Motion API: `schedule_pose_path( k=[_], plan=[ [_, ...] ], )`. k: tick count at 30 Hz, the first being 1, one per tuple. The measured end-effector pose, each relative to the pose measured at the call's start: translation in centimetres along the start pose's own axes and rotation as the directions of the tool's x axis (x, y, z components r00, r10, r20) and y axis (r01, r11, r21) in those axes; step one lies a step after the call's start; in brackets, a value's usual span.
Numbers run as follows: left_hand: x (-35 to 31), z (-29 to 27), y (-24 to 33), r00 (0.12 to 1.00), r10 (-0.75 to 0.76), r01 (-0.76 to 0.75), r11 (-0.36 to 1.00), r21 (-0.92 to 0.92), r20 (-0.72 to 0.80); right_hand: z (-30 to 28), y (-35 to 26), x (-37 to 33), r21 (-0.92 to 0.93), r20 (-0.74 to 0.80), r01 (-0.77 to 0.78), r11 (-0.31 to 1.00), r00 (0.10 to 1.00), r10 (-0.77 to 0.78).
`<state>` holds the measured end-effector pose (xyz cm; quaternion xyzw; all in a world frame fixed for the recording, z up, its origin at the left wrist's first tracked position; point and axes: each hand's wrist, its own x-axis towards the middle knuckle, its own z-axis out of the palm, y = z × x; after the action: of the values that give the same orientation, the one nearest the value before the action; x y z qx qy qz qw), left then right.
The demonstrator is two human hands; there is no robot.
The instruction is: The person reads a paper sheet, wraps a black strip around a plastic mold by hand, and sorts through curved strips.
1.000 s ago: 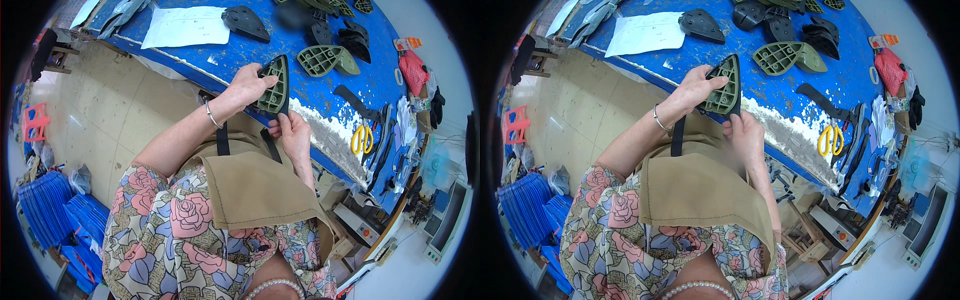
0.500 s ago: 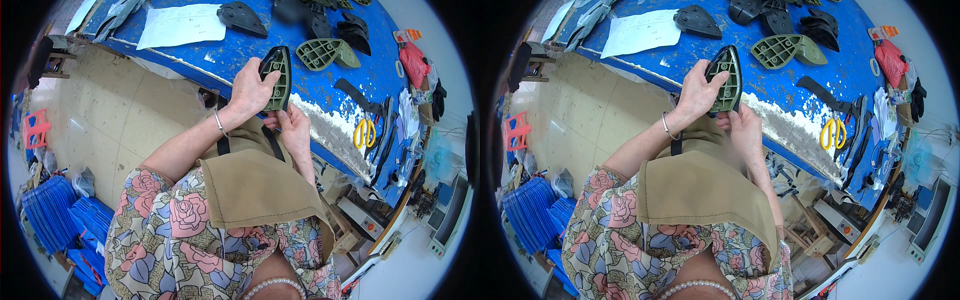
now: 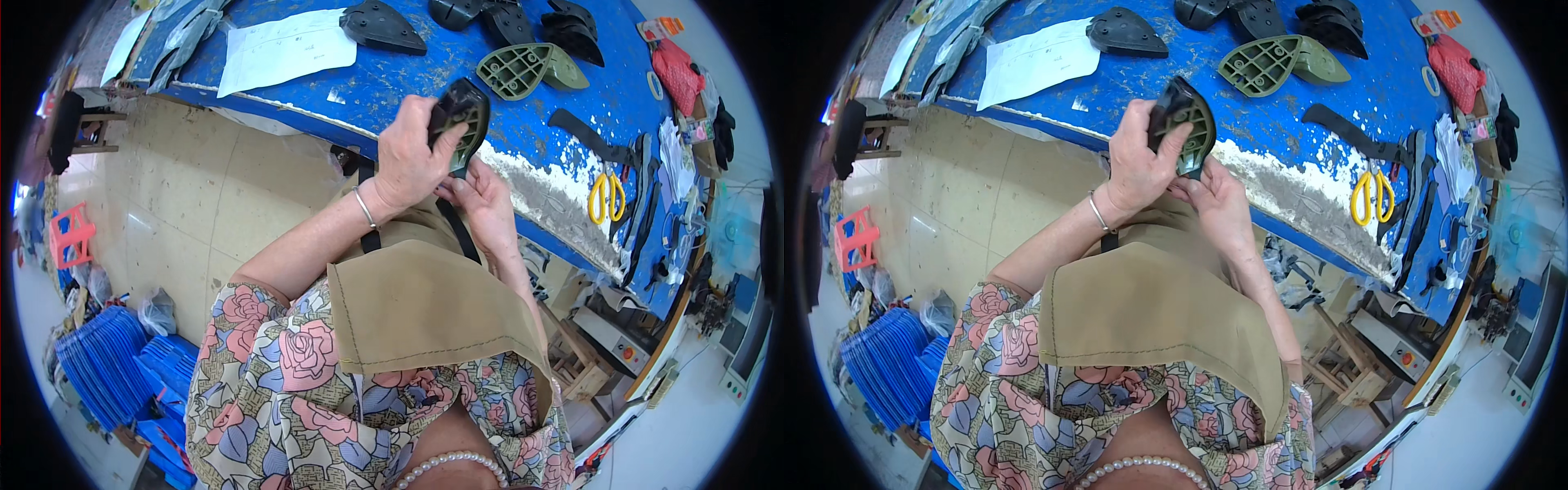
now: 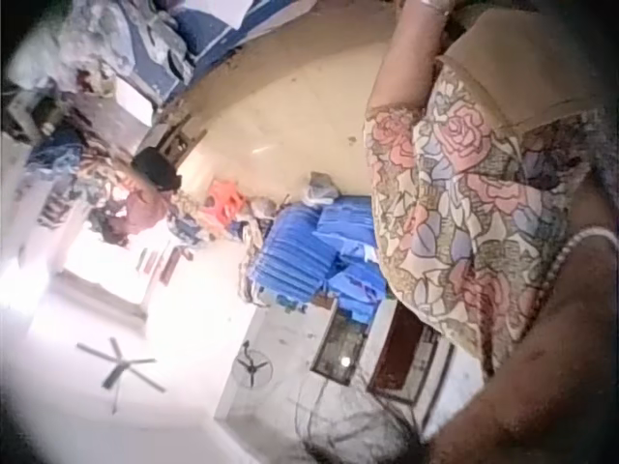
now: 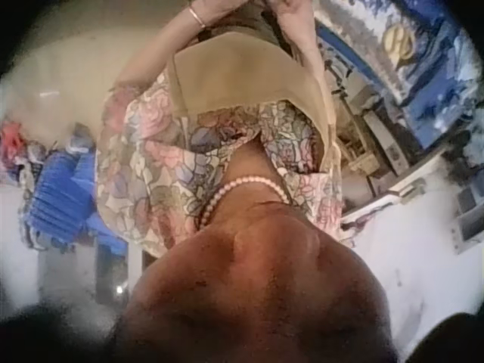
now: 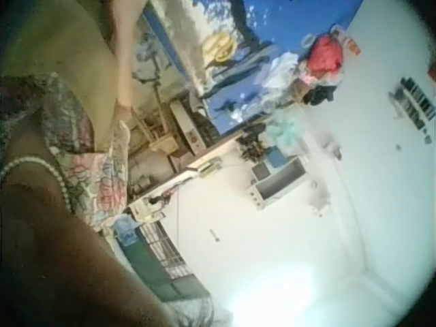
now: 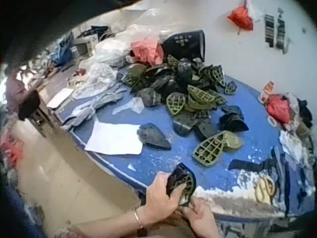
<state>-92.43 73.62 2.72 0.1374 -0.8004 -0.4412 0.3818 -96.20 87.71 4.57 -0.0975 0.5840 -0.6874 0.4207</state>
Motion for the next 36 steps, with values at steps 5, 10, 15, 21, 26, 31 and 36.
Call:
schedule_pose_path(
  k=[5, 10, 15, 21, 26, 31, 36],
  plan=[
    [0.7, -1.3, -0.2, 0.919, -0.353, 0.393, 0.847, -0.358, 0.176, -2.0, -0.3, 0.0, 0.145, 0.154, -0.061, 0.988, 0.987, 0.038],
    [0.6, -1.5, 0.4, 0.925, -0.317, 0.377, 0.837, -0.396, 0.211, -2.0, 0.5, 0.5, -0.153, 0.112, 0.009, 0.988, 0.994, 0.008],
    [0.0, -2.0, 1.4, 0.961, -0.228, 0.268, 0.906, -0.327, 0.154, -0.7, 0.3, -0.1, -0.265, -0.009, 0.033, 0.964, 0.999, -0.036],
    [-0.5, -1.6, 1.3, 0.994, -0.092, 0.098, 0.986, -0.133, 0.053, 0.7, 1.4, -0.3, -0.265, -0.145, -0.018, 0.964, 0.989, -0.021],
    [0.0, -0.8, 0.7, 0.972, -0.218, 0.233, 0.949, -0.212, 0.092, 1.1, 0.7, -0.6, -0.223, -0.102, -0.108, 0.969, 0.991, 0.087],
    [1.9, -2.1, 0.7, 0.814, -0.448, 0.576, 0.709, -0.406, 0.37, -2.1, -3.1, -1.0, -0.307, 0.12, 0.02, 0.952, 0.993, 0.017],
    [1.4, -2.5, 2.9, 0.695, -0.456, 0.714, 0.528, -0.459, 0.556, -2.4, -2.2, 1.3, -0.139, 0.026, 0.417, 0.898, 0.908, -0.418]
  ],
)
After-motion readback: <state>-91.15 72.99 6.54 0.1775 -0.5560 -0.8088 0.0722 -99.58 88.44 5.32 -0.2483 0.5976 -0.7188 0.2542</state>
